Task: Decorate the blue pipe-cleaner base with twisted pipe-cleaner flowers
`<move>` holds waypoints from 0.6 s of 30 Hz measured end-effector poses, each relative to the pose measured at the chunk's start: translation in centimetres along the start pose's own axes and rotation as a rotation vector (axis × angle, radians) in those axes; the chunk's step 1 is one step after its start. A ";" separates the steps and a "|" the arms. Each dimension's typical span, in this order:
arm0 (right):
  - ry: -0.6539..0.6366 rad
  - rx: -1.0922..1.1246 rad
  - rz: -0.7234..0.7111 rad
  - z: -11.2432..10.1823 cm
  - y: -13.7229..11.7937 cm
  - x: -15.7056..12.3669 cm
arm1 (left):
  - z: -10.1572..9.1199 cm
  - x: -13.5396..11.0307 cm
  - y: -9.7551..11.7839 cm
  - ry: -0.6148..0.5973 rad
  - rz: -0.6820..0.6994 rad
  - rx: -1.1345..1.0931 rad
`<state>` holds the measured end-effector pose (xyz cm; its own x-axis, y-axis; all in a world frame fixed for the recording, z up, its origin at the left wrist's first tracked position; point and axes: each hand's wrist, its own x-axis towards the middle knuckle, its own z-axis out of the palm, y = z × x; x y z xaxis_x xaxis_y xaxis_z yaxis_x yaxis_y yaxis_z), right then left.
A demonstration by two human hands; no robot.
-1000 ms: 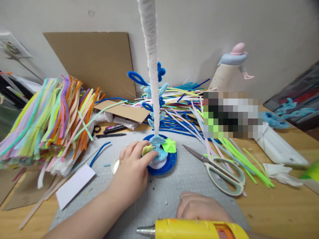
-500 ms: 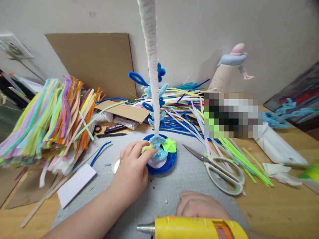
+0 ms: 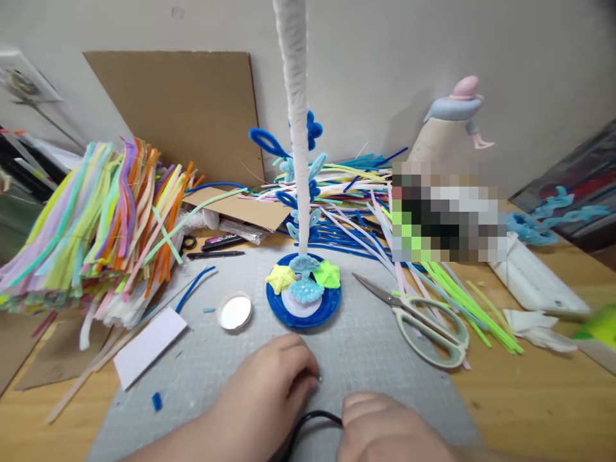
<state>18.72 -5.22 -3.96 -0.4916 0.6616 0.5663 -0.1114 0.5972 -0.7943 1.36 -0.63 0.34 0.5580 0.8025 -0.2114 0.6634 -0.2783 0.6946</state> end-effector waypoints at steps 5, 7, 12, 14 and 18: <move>-0.007 0.063 0.082 -0.4 -0.5 0.4 | 0.3 0.3 0.2 -0.010 0.049 0.050; 0.000 0.084 0.103 -0.4 -0.6 0.4 | 0.4 0.2 0.4 -0.020 0.048 0.058; 0.005 0.111 0.132 -1.0 -0.9 0.8 | 0.2 0.3 0.5 0.010 0.048 -0.029; 0.022 0.149 0.129 -1.7 -1.4 1.3 | -0.6 0.3 0.5 0.089 0.007 -0.189; 0.220 0.111 0.307 -2.6 -2.9 1.9 | -3.1 0.2 0.4 0.276 -0.118 -0.731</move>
<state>20.37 -4.51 0.02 -0.3212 0.8905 0.3223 -0.0861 0.3115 -0.9463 0.17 1.02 2.67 0.2968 0.9337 -0.2005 0.1613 0.1579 0.9742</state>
